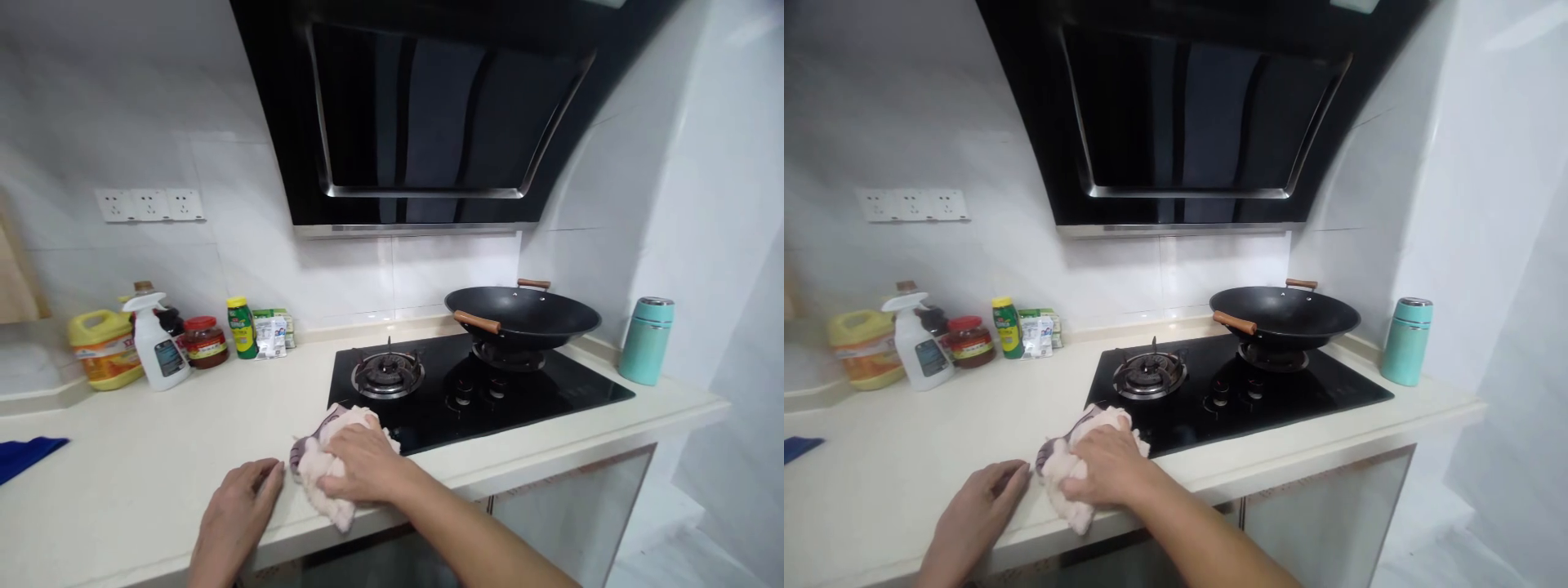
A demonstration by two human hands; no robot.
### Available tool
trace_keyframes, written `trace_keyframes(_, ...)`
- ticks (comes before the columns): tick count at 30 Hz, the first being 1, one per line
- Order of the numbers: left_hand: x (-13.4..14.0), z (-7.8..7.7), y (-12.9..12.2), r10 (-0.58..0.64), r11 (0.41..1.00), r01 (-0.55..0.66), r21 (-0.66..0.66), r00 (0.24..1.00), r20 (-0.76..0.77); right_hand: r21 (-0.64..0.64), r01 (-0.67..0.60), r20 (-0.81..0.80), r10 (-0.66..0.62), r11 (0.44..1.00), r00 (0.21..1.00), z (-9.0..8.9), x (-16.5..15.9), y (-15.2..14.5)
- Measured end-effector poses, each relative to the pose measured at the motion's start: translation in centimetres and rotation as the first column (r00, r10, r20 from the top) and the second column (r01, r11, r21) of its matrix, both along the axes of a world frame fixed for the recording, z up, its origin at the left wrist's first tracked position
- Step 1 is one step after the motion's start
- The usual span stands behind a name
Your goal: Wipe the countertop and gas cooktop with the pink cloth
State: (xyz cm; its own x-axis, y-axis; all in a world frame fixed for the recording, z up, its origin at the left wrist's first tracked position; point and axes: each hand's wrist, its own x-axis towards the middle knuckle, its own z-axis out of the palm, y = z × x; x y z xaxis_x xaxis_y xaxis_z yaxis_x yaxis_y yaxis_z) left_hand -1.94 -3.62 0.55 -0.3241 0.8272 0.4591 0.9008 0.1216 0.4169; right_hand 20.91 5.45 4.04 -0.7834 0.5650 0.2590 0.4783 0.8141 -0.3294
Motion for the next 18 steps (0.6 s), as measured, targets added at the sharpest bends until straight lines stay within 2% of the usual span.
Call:
trace_keyframes(2,-0.2,0.1,0.0,0.026,1.000,-0.025,-0.017,1.000,0.009,0.014,0.076,-0.014,-0.075,0.997,0.997,-0.1,2.9,0.8)
trace_keyframes(5,-0.5,0.0,0.1,0.060,0.998,-0.059,-0.032,0.998,0.023,0.040,0.237,-0.048,-0.235,0.971,0.971,-1.0,9.0,1.7)
trace_keyframes(11,-0.7,-0.2,0.4,0.083,0.993,-0.080,-0.083,0.996,0.034,0.085,0.566,-0.054,-0.563,0.820,0.825,-3.2,23.0,3.0)
trace_keyframes(15,-0.5,0.1,0.4,0.111,0.989,-0.108,-0.101,0.993,0.029,0.114,0.733,-0.020,-0.736,0.671,0.677,-3.9,31.4,5.6)
trace_keyframes(18,-0.5,0.3,0.4,0.099,0.989,-0.096,-0.116,0.995,0.021,0.122,0.863,-0.014,-0.868,0.491,0.496,-3.8,37.5,7.4)
